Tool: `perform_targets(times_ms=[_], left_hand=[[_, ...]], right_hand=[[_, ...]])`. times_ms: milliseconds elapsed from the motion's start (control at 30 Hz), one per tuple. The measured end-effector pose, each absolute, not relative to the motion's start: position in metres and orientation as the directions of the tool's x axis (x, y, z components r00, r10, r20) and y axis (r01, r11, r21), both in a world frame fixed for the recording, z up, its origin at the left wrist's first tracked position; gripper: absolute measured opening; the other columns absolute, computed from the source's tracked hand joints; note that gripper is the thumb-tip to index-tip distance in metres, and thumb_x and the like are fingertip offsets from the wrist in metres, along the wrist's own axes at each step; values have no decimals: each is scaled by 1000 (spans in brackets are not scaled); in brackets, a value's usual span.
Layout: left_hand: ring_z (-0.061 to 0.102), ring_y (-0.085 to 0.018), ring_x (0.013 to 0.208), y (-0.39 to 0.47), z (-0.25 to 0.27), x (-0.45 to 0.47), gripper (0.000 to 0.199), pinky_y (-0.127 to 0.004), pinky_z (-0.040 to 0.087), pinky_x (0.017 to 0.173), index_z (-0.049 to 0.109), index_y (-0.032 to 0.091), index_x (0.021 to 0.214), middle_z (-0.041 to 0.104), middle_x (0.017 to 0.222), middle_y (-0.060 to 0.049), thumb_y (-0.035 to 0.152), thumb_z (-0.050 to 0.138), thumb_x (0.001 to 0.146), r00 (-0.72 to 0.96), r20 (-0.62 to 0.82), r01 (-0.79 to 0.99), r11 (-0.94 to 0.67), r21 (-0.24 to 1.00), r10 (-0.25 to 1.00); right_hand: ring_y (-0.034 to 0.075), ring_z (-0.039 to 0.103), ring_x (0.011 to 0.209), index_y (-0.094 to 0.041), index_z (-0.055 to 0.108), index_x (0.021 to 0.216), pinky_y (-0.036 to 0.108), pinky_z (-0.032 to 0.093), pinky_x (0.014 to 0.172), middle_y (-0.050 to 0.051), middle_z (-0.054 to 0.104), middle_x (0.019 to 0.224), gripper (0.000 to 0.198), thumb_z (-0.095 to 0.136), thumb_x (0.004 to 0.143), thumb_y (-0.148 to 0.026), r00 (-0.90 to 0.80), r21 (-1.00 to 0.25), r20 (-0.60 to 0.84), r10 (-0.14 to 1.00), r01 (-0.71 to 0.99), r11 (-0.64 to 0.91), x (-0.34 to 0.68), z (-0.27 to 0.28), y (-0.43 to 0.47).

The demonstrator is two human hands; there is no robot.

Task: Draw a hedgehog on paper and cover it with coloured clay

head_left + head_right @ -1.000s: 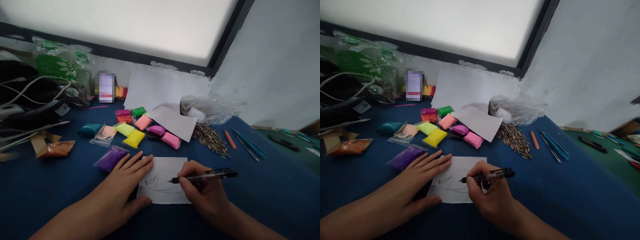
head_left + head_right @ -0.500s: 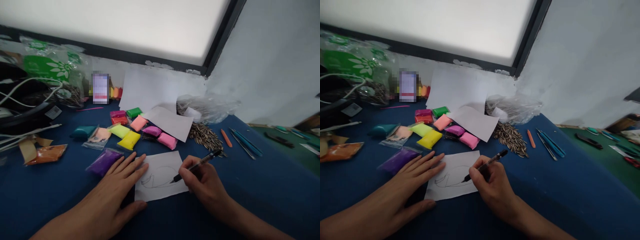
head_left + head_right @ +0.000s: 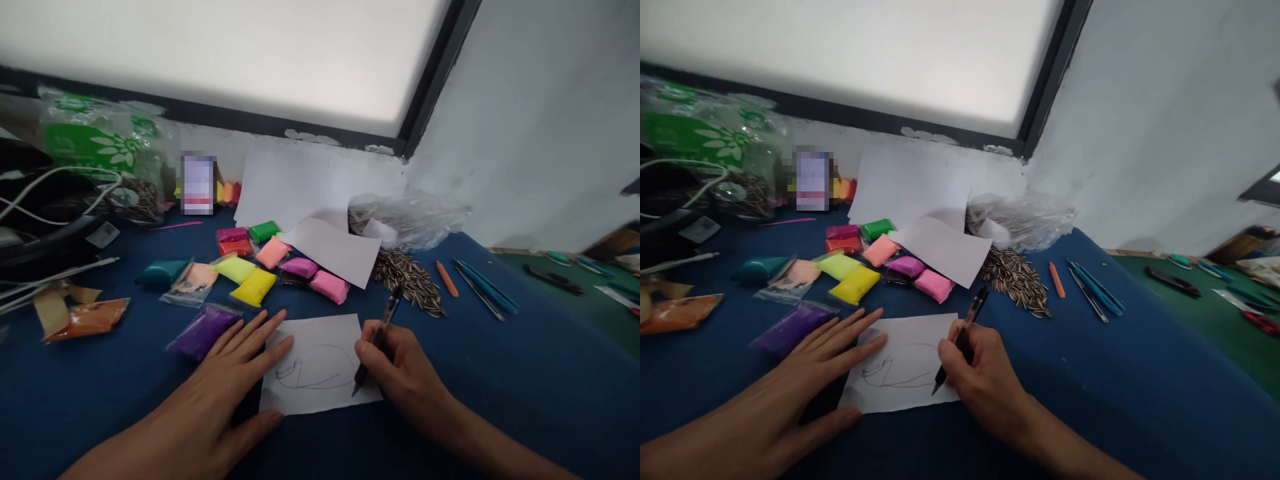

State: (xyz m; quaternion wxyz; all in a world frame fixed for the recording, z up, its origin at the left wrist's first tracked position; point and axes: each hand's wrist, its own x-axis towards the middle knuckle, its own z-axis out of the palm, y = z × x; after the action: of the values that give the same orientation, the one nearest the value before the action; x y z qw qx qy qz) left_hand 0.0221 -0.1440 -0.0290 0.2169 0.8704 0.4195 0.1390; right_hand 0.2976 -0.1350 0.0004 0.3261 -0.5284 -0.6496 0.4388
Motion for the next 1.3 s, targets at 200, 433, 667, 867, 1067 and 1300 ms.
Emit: perform_targets(times_ms=[200, 433, 667, 867, 1067, 1300], left_hand=[[22, -40, 150, -141, -34, 25, 67, -71, 30, 112, 19, 45, 159, 21, 167, 2, 49, 52, 101, 601, 60, 692, -555, 461, 797], [25, -39, 151, -139, -40, 24, 68, -70, 31, 113, 25, 46, 158, 23, 167, 3, 46, 58, 99, 599, 80, 687, -562, 461, 797], [21, -35, 152, -136, -46, 22, 78, -67, 26, 118, 15, 42, 161, 21, 168, 2, 43, 62, 98, 607, 74, 677, -563, 473, 792], [22, -35, 152, -137, -49, 24, 76, -64, 26, 120, 25, 36, 160, 25, 166, -1, 42, 66, 96, 604, 97, 671, -570, 473, 791], [22, -35, 152, -137, -47, 25, 75, -64, 26, 120, 28, 34, 159, 26, 166, -2, 43, 65, 95, 601, 92, 680, -568, 463, 794], [24, -32, 152, -139, -40, 30, 72, -60, 24, 122, 36, 30, 156, 28, 165, -1, 37, 68, 92, 565, 75, 720, -535, 442, 822]], right_hand=[[13, 50, 55, -21, 47, 66, 26, 44, 52, -1, 51, 61, 31, 50, 92, -39, -229, -925, -75, 970, 380, 18, 300, -3, -134], [12, 50, 52, -19, 60, 81, 24, 43, 48, -3, 52, 63, 23, 54, 94, -36, -314, -921, -13, 949, 372, 111, 287, -6, -143], [15, 64, 65, -16, 70, 91, 23, 49, 55, 5, 71, 78, 10, 62, 89, -20, -352, -877, 189, 917, 359, 319, 266, -8, -145], [15, 64, 63, -14, 74, 92, 26, 50, 58, 7, 72, 77, 9, 68, 89, -19, -399, -874, 296, 868, 254, 415, 262, -20, -148], [17, 66, 71, -14, 76, 96, 28, 52, 65, 8, 72, 81, 11, 66, 92, -18, -418, -855, 346, 840, 227, 466, 262, -26, -148], [17, 66, 70, -13, 76, 97, 27, 52, 65, 8, 72, 81, 11, 67, 92, -17, -424, -861, 330, 843, 230, 453, 261, -28, -146]])
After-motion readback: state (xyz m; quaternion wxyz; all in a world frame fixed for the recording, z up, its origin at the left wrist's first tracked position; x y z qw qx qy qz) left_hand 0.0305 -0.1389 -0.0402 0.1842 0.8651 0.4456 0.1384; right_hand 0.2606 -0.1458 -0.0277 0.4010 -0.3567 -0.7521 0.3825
